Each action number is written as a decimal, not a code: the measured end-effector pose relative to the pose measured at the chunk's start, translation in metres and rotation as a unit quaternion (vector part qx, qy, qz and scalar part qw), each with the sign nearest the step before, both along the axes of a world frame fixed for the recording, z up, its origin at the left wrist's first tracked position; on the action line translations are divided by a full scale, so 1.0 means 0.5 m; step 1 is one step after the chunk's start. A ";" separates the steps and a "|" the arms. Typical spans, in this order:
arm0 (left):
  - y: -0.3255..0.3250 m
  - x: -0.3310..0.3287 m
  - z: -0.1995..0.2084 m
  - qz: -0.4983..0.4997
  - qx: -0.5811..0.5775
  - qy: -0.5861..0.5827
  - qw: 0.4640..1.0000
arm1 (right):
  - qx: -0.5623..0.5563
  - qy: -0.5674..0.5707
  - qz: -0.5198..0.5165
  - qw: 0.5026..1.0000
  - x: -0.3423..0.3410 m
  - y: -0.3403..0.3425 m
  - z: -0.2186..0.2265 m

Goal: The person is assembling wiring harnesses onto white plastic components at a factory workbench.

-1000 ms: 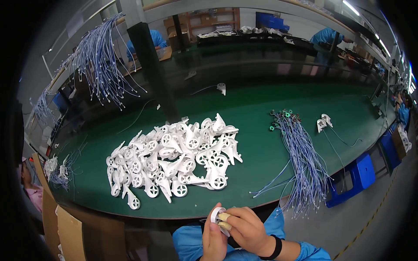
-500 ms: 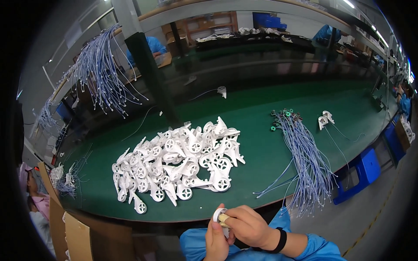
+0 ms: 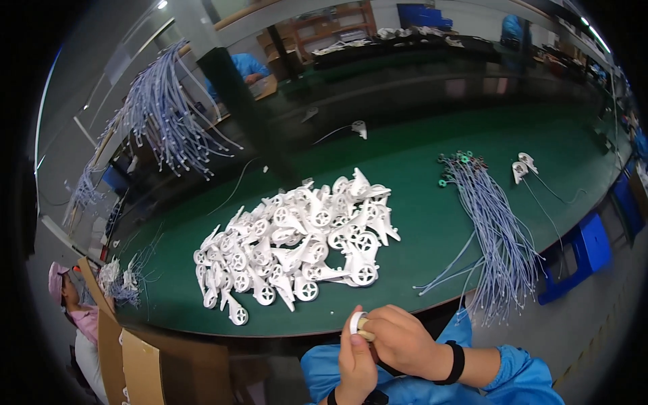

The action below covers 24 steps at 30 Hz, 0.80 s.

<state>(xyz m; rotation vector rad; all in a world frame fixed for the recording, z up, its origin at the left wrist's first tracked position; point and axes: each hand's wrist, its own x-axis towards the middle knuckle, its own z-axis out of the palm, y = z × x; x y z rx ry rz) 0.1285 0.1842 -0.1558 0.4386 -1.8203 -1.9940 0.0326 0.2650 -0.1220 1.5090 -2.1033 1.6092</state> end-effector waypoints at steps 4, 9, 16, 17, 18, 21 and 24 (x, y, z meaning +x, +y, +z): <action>0.000 0.002 0.003 -0.018 0.023 -0.012 1.000 | 0.006 0.099 -0.030 0.995 0.009 0.001 0.000; 0.008 -0.004 0.001 -0.008 0.061 -0.017 0.998 | 0.023 0.157 -0.041 0.986 0.003 0.009 -0.006; 0.019 -0.011 0.017 0.007 -0.050 -0.030 0.998 | 0.038 0.148 -0.068 0.986 0.014 0.022 -0.003; 0.019 -0.012 0.011 0.004 -0.066 -0.031 0.997 | 0.037 0.148 -0.069 0.986 0.015 0.023 -0.005; 0.017 -0.012 0.005 0.001 -0.082 -0.031 0.996 | 0.037 0.121 -0.071 0.989 0.015 0.023 -0.006; 0.017 -0.012 -0.009 -0.002 -0.075 -0.009 0.997 | 0.019 0.067 -0.063 0.996 0.008 0.026 -0.017; 0.016 -0.010 0.011 -0.009 -0.101 -0.002 0.995 | 0.008 0.032 -0.054 0.998 0.011 0.033 -0.020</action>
